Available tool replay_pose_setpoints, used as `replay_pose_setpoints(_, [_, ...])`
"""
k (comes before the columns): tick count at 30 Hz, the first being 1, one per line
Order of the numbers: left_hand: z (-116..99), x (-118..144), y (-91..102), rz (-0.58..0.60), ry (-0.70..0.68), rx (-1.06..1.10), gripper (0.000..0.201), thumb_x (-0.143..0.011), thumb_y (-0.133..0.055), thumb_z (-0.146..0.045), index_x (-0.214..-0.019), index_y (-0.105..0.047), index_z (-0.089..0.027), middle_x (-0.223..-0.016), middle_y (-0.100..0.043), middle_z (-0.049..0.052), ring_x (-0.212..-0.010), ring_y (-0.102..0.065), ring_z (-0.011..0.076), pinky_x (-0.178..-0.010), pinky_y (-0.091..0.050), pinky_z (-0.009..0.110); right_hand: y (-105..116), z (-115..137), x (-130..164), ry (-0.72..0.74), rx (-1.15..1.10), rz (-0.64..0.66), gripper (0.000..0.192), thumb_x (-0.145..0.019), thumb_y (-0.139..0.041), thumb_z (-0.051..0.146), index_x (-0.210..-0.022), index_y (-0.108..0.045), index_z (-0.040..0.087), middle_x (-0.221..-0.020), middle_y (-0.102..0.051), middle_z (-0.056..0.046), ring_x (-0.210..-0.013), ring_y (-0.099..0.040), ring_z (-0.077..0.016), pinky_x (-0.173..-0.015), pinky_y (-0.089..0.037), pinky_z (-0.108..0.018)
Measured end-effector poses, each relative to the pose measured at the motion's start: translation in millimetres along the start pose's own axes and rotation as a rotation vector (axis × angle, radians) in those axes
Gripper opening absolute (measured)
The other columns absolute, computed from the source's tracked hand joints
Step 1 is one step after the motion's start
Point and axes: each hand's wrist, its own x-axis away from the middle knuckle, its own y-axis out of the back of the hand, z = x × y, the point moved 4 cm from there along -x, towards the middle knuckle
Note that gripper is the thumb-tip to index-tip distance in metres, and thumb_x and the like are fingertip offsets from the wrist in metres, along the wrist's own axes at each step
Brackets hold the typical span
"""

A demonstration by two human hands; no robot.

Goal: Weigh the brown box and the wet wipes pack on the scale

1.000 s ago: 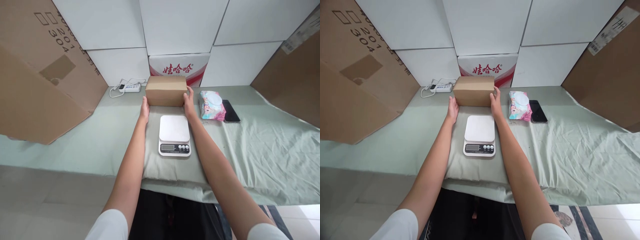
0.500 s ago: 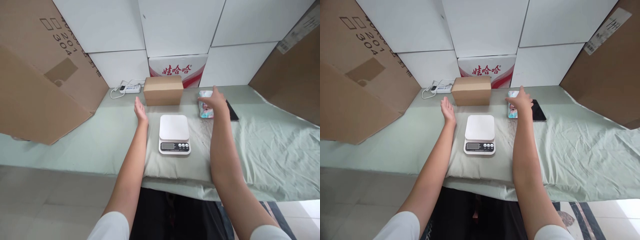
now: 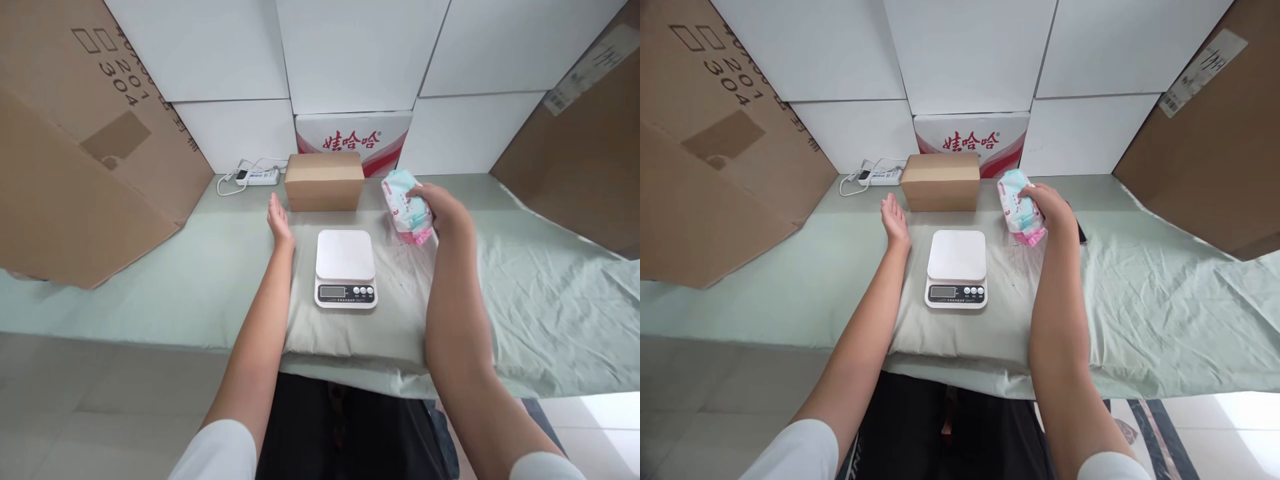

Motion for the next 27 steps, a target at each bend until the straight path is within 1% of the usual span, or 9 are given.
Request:
replay_pose_setpoints(2, [-0.7, 1.0, -1.3, -0.008, 0.010, 0.024, 0.089, -0.102, -0.027, -0.080, -0.170, -0.042, -0.024, -0.185, -0.026, 0.008, -0.173, -0.021, 0.0243, -0.139, -0.028, 0.041, -2.5, 15.6, 16.7, 0.032, -0.139, 0.119, 0.044, -0.080, -0.065, 0.031, -0.122, -0.073, 0.020, -0.098, -0.076, -0.011, -0.093, -0.076, -0.0331, -0.086, -0.068, -0.053])
replay_pose_setpoints(5, [-2.7, 2.8, -2.9, -0.037, 0.037, 0.074, 0.077, -0.107, -0.029, -0.067, -0.169, -0.044, -0.024, -0.183, -0.031, 0.009, -0.172, -0.024, 0.0233, -0.139, -0.028, 0.043, -10.3, 52.7, 47.6, 0.184, -0.217, 0.287, 0.063, -0.075, -0.071, 0.027, -0.138, -0.069, 0.026, -0.118, -0.077, -0.008, -0.110, -0.074, -0.0371, -0.101, -0.063, -0.060])
replay_pose_setpoints(8, [-3.6, 3.3, -4.1, -0.045, 0.053, 0.102, 0.070, -0.110, -0.028, -0.058, -0.169, -0.044, -0.024, -0.182, -0.036, 0.006, -0.172, -0.025, 0.0205, -0.140, -0.026, 0.041, -23.8, 86.2, 71.8, 0.374, -0.074, 0.465, 0.068, -0.069, -0.079, 0.026, -0.137, -0.073, 0.029, -0.130, -0.075, -0.005, -0.121, -0.069, -0.0416, -0.109, -0.056, -0.066])
replay_pose_setpoints(10, [-3.6, 3.3, -4.9, -0.029, 0.054, 0.100, 0.073, -0.109, -0.027, -0.062, -0.170, -0.043, -0.024, -0.183, -0.034, 0.006, -0.172, -0.023, 0.0201, -0.140, -0.025, 0.038, -35.0, 97.9, 79.8, 0.474, 0.047, 0.543, 0.070, -0.067, -0.082, 0.025, -0.137, -0.075, 0.029, -0.132, -0.075, -0.005, -0.124, -0.067, -0.0425, -0.112, -0.053, -0.066])
replay_pose_setpoints(14, [-4.4, 5.0, -6.1, 0.002, 0.055, 0.099, 0.080, -0.106, -0.030, -0.072, -0.170, -0.043, -0.025, -0.185, -0.029, 0.006, -0.172, -0.021, 0.0229, -0.140, -0.024, 0.039, -58.0, 99.2, 86.6, 0.655, 0.226, 0.569, 0.080, -0.066, -0.083, 0.023, -0.145, -0.071, 0.030, -0.129, -0.073, -0.007, -0.122, -0.066, -0.0400, -0.111, -0.052, -0.060])
replay_pose_setpoints(18, [-8.5, 9.2, -8.0, 0.008, 0.056, 0.130, 0.075, -0.110, -0.029, -0.063, -0.170, -0.042, -0.021, -0.185, -0.028, 0.008, -0.172, -0.022, 0.0210, -0.140, -0.023, 0.036, -77.9, 90.1, 100.4, 0.711, 0.351, 0.643, 0.085, -0.072, -0.079, 0.022, -0.154, -0.064, 0.035, -0.131, -0.066, -0.009, -0.110, -0.067, -0.0333, -0.096, -0.057, -0.048])
replay_pose_setpoints(20, [-11.2, 12.0, -9.4, 0.008, 0.058, 0.145, 0.071, -0.111, -0.028, -0.058, -0.170, -0.042, -0.020, -0.185, -0.028, 0.008, -0.172, -0.022, 0.0196, -0.140, -0.023, 0.034, -84.4, 89.3, 110.9, 0.732, 0.434, 0.690, 0.082, -0.075, -0.077, 0.023, -0.155, -0.062, 0.037, -0.132, -0.065, -0.009, -0.102, -0.066, -0.0292, -0.089, -0.056, -0.043])
replay_pose_setpoints(24, [-16.4, 17.3, -11.8, 0.008, 0.050, 0.167, 0.067, -0.112, -0.028, -0.053, -0.169, -0.043, -0.020, -0.185, -0.028, 0.007, -0.172, -0.024, 0.0178, -0.139, -0.024, 0.031, -88.5, 94.2, 127.6, 0.780, 0.601, 0.694, 0.075, -0.081, -0.073, 0.024, -0.155, -0.061, 0.033, -0.132, -0.064, -0.011, -0.102, -0.065, -0.0278, -0.095, -0.048, -0.042])
replay_pose_setpoints(27, [-17.7, 19.4, -12.5, 0.008, 0.062, 0.176, 0.063, -0.113, -0.028, -0.051, -0.168, -0.045, -0.025, -0.183, -0.032, 0.003, -0.171, -0.025, 0.0157, -0.139, -0.024, 0.030, -88.9, 94.9, 131.3, 0.784, 0.648, 0.675, 0.074, -0.083, -0.070, 0.024, -0.156, -0.059, 0.033, -0.135, -0.062, -0.012, -0.107, -0.065, -0.0288, -0.099, -0.043, -0.043])
